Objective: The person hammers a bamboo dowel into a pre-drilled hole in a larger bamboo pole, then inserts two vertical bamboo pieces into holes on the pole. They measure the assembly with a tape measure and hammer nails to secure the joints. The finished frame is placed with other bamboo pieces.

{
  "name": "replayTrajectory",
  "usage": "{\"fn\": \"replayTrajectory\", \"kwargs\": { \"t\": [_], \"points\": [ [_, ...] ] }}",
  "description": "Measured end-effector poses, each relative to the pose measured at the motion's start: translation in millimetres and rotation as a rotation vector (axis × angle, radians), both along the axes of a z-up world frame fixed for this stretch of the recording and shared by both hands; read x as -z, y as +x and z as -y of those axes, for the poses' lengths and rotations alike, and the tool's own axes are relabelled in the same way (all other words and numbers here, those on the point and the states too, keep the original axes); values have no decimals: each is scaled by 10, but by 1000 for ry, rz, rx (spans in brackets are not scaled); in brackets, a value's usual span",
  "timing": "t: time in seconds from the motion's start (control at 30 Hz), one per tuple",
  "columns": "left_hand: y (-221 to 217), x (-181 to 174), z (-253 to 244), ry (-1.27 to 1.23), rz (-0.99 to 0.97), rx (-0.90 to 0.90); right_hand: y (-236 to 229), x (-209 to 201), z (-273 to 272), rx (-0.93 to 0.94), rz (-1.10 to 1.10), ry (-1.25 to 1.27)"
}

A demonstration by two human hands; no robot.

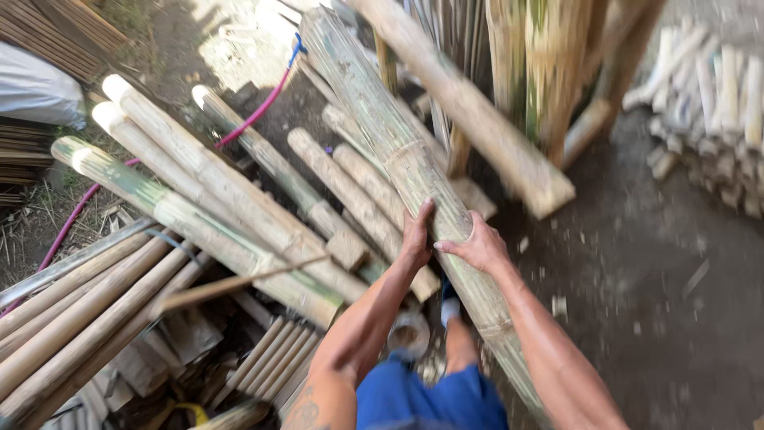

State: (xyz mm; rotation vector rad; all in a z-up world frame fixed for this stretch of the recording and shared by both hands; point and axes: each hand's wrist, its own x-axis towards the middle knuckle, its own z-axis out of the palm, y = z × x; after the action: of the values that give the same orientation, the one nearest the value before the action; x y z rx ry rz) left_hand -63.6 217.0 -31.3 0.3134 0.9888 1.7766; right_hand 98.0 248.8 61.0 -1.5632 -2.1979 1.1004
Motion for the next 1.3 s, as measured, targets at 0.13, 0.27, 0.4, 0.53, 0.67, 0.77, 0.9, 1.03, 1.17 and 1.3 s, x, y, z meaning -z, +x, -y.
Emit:
{"fn": "replayTrajectory", "kwargs": {
  "t": [0.13, 0.27, 0.4, 0.53, 0.67, 0.77, 0.9, 1.03, 1.17, 1.3],
  "points": [
    [-421, 377, -749, 169, 354, 118, -468, 348, -1146, -105, -44, 22],
    [-10, 572, -857, -387, 97, 18, -208, 524, -1260, -336, -65, 383],
    [110, 529, -995, -219, 30, -67, 452, 314, -972, -228, 189, 58],
    [9, 443, -1128, -235, 14, -118, 909, 125, -623, -225, 203, 10],
    [31, 329, -1003, -171, 119, -113, 978, -15, -391, -156, 286, -120],
    [-75, 244, -1123, -192, 151, -109, 832, -107, -426, -152, 287, -120],
    [-397, 133, -1086, -349, -115, -103, 589, -207, -360, -142, 234, -176],
    [-555, 14, -954, -353, -137, -54, 460, -278, -186, -165, 60, -122],
    [-704, 48, -924, -325, -155, -116, 266, -380, -164, -167, 94, -183],
    [-1052, 158, -1557, -292, -210, -252, -85, -534, -837, -148, 187, -203]
  ]
}}
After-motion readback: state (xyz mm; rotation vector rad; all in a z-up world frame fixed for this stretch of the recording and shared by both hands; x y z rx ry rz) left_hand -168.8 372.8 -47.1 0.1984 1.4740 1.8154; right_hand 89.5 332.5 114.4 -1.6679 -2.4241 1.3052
